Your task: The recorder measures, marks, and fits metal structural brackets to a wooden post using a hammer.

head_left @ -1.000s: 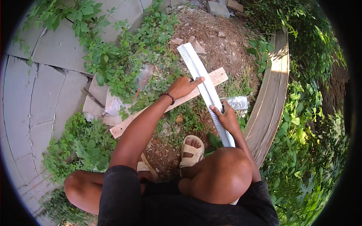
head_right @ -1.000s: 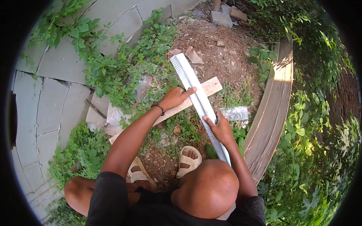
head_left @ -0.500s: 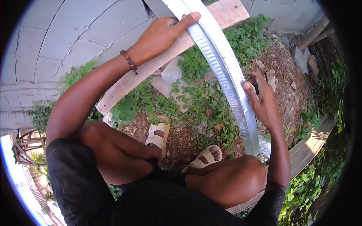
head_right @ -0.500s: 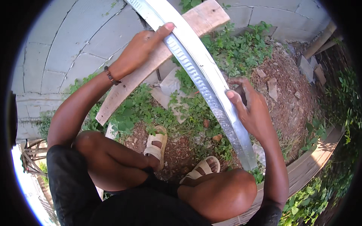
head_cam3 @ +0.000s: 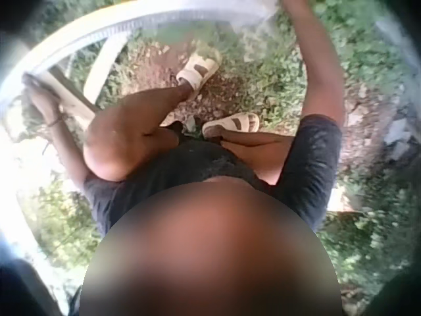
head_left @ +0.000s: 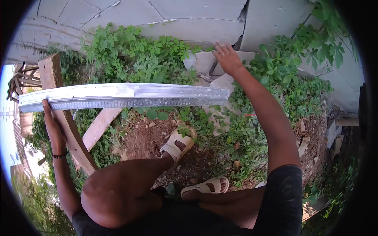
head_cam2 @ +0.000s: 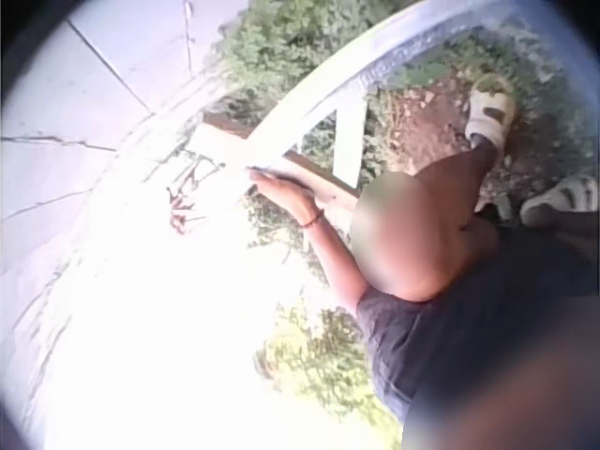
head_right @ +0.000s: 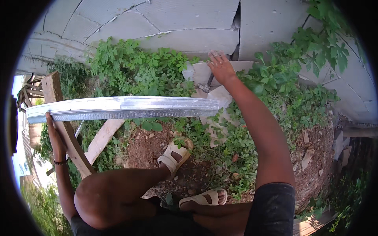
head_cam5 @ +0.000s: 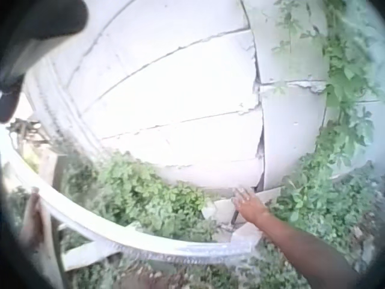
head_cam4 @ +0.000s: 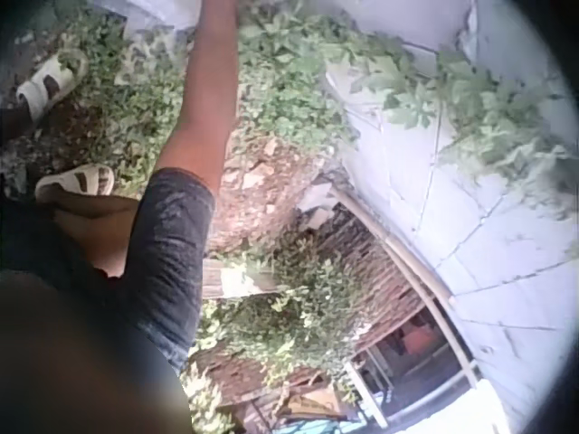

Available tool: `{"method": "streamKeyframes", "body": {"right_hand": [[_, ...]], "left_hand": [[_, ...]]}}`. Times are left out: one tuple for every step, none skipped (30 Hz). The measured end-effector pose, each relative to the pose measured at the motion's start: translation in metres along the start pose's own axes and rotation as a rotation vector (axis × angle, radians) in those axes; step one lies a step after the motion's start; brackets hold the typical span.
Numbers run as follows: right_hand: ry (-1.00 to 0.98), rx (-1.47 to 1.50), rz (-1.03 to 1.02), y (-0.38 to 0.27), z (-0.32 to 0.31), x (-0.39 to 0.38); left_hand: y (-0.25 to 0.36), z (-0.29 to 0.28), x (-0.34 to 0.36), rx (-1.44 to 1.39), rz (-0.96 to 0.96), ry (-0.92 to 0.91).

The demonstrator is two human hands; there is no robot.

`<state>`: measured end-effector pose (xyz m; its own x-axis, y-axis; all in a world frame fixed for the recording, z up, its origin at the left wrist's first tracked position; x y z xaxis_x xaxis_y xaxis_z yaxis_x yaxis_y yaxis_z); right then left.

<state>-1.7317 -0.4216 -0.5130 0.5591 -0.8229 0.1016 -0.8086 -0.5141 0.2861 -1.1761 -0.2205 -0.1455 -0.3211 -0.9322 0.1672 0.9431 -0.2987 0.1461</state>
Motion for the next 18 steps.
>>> {"method": "streamKeyframes", "body": {"right_hand": [[-0.066,-0.034,0.023,0.011,0.028,0.01],[-0.222,-0.084,0.042,0.016,0.04,0.023],[-0.372,-0.136,0.055,0.014,0.043,0.038],[-0.383,-0.154,0.087,0.01,0.046,0.045],[-0.389,-0.176,0.119,0.006,0.047,0.052],[-0.389,-0.191,0.088,0.004,0.054,0.056],[-0.529,-0.221,-0.01,-0.003,0.065,0.057],[-0.651,-0.249,-0.11,-0.01,0.071,0.067],[-0.673,-0.107,-0.109,-0.025,0.069,0.069],[-0.696,0.037,-0.113,-0.042,0.067,0.061],[-0.753,0.055,-0.138,-0.045,0.076,0.053],[-0.775,0.167,-0.106,-0.059,0.064,0.044],[-0.858,0.217,-0.035,-0.061,0.064,0.032],[-0.849,0.184,-0.031,-0.065,0.057,0.03],[-0.842,0.155,-0.03,-0.069,0.048,0.032],[-0.813,0.145,-0.02,-0.07,0.038,0.034],[-0.796,0.128,0.008,-0.062,0.029,0.031],[-0.741,0.166,0.028,-0.054,0.021,0.03]], "left_hand": [[0.015,0.002,-0.027,-0.021,0.051,-0.027],[0.034,0.012,-0.065,-0.032,0.115,-0.049],[0.06,0.033,-0.115,0.081,0.158,-0.026],[0.071,0.049,-0.156,0.1,0.242,0.043],[0.07,0.063,-0.193,-0.021,0.362,-0.081],[0.066,0.082,-0.214,0.291,0.305,0.105],[0.067,0.08,-0.233,0.278,0.335,0.113],[0.066,0.088,-0.254,0.244,0.368,0.095],[0.064,0.096,-0.281,0.22,0.408,0.077],[0.057,0.109,-0.312,0.2,0.449,0.06],[0.051,0.119,-0.339,0.176,0.484,0.038],[0.038,0.136,-0.37,0.173,0.532,0.018],[0.026,0.132,-0.384,0.143,0.554,-0.052],[0.018,0.133,-0.393,0.12,0.578,-0.117],[0.012,0.149,-0.408,0.188,0.585,-0.069],[0.004,0.158,-0.426,0.242,0.592,-0.017],[-0.007,0.157,-0.424,0.219,0.61,-0.06],[-0.021,0.158,-0.417,0.197,0.631,-0.098]]}}
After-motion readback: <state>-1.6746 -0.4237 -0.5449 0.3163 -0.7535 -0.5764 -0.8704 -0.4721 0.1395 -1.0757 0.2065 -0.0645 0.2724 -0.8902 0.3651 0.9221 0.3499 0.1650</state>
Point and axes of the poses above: each hand's wrist, its own x-axis towards the middle knuckle, its own z-axis out of the palm, y = z × x, the point moved 3 cm from there along x, towards the middle knuckle, and after that the axes turned 6 degrees about -y, right-handed, at the moved point
